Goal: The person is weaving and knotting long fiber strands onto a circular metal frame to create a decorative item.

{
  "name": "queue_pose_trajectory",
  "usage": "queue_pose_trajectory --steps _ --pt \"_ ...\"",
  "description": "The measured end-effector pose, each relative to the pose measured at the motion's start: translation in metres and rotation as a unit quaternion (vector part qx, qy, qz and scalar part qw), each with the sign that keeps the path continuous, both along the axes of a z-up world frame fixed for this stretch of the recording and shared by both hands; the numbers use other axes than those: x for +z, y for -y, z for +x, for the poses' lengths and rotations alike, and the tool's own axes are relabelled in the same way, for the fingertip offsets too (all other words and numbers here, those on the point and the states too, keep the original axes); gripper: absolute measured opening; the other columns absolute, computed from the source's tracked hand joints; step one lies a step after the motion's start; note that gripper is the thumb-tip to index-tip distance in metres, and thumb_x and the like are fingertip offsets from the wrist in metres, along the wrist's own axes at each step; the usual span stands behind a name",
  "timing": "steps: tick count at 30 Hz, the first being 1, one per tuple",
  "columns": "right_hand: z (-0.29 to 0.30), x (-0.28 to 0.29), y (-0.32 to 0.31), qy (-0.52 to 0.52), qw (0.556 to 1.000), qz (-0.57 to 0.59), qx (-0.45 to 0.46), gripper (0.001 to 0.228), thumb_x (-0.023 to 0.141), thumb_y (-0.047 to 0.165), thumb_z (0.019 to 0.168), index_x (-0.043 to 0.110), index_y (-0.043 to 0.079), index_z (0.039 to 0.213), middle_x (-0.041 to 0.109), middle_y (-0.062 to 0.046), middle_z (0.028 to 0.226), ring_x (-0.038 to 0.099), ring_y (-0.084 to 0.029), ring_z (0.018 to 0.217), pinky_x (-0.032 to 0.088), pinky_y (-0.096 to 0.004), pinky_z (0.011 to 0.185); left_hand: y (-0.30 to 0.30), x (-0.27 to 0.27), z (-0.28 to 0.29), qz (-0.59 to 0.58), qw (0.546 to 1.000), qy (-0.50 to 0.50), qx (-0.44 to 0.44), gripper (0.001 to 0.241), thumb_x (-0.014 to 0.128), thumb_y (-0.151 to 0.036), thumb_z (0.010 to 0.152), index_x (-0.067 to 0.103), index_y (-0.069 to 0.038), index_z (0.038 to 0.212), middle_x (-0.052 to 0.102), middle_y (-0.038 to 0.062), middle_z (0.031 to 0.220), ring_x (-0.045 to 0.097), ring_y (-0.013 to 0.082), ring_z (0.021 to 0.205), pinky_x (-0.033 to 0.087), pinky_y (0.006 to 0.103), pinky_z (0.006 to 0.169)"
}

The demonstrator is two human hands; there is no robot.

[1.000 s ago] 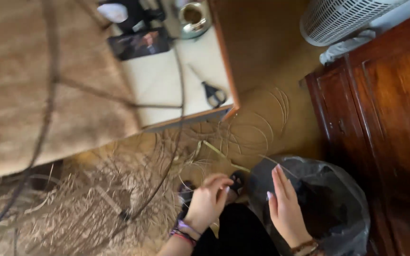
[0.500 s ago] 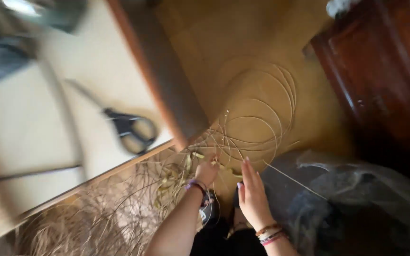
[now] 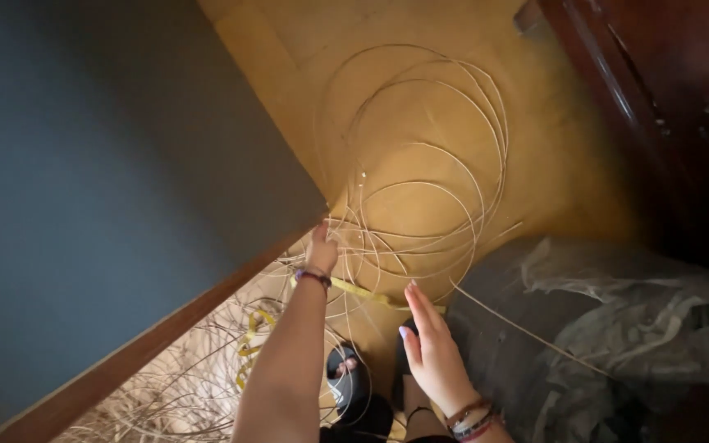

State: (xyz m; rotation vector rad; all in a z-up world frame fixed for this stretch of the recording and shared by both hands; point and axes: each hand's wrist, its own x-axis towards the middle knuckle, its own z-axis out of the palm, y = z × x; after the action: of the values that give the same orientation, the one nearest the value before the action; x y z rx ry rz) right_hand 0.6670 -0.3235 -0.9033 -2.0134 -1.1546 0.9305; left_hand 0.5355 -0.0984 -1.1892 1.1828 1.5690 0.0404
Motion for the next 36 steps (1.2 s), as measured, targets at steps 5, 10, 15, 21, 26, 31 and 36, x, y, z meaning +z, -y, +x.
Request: queue_pose_trajectory --steps 5,10,15,21,26,31,36 --pt "-0.008 0.013 -0.008 -0.465 0.811 -0.196 -0.295 0.069 0.043 0.05 0.093 0.058 0.01 0.147 0.069 -0.014 0.144 0.07 -0.028 0.127 0.054 -0.039 0.103 0.044 0.267 0.031 0.004 0.969 0.235 -0.079 0.058 0.06 -0.017 0.094 0.05 -0.011 0.151 0.045 0.009 0.16 0.036 0.0228 0.152 0.022 0.0418 0.127" --pt "0.031 0.116 -0.015 -0.767 0.541 0.062 -0.339 0.071 0.044 0.057 0.098 0.062 -0.002 0.133 0.064 -0.025 0.136 0.058 -0.041 0.132 0.041 -0.058 0.111 0.112 0.443 0.018 -0.089 0.91 0.394 0.097 0.043 0.061 -0.017 0.094 0.061 0.001 0.133 0.06 0.022 0.142 0.056 0.0338 0.133 0.044 0.0483 0.114" --pt "0.073 0.251 -0.019 -0.709 0.569 0.213 -0.359 0.031 0.059 0.021 0.102 0.062 -0.003 0.123 0.061 -0.001 0.084 0.06 -0.015 0.069 0.053 -0.037 0.075 0.148 0.489 -0.02 -0.187 0.778 0.431 0.416 0.027 0.066 0.001 0.093 0.07 0.002 0.12 0.07 0.013 0.092 0.067 0.0226 0.081 0.058 0.035 0.073" --pt "0.091 0.428 0.008 -0.559 0.748 0.219 -0.282 0.028 0.052 0.027 0.105 0.068 0.004 0.108 0.03 0.005 0.059 0.023 -0.007 0.044 0.02 -0.024 0.039 0.138 0.602 -0.014 -0.202 0.842 0.371 0.335 0.028 0.05 -0.003 0.102 0.053 -0.009 0.129 0.05 0.007 0.083 0.031 0.0121 0.052 0.028 0.0256 0.05" --pt "0.088 0.49 0.037 -0.346 0.928 0.053 -0.126 0.034 0.047 0.027 0.105 0.06 0.002 0.084 0.034 -0.002 0.054 0.034 -0.012 0.04 0.037 -0.029 0.038 0.106 0.778 0.066 -0.316 0.825 0.442 0.153 0.049 0.056 -0.047 0.101 0.068 -0.006 0.125 0.022 -0.01 0.057 0.015 0.0023 0.043 0.011 0.0212 0.038" --pt "0.103 0.55 0.041 -0.197 0.968 -0.048 0.145 0.033 0.047 0.035 0.103 0.064 0.015 0.083 0.057 0.002 0.072 0.054 -0.011 0.065 0.046 -0.026 0.066 0.099 0.842 0.106 -0.207 0.872 0.444 -0.005 0.04 0.045 -0.046 0.108 0.059 -0.009 0.101 0.023 -0.01 0.057 0.017 0.0029 0.044 0.012 0.0216 0.04" --pt "0.123 0.627 0.003 -0.561 0.817 0.123 0.042 0.047 0.06 0.014 0.086 0.064 -0.007 0.129 0.069 -0.029 0.135 0.07 -0.037 0.113 0.052 -0.048 0.097 0.132 0.856 0.087 0.059 0.87 0.405 -0.275 0.036 0.054 -0.035 0.11 0.066 -0.015 0.083 0.068 -0.005 0.081 0.061 0.0064 0.075 0.049 0.0246 0.071"
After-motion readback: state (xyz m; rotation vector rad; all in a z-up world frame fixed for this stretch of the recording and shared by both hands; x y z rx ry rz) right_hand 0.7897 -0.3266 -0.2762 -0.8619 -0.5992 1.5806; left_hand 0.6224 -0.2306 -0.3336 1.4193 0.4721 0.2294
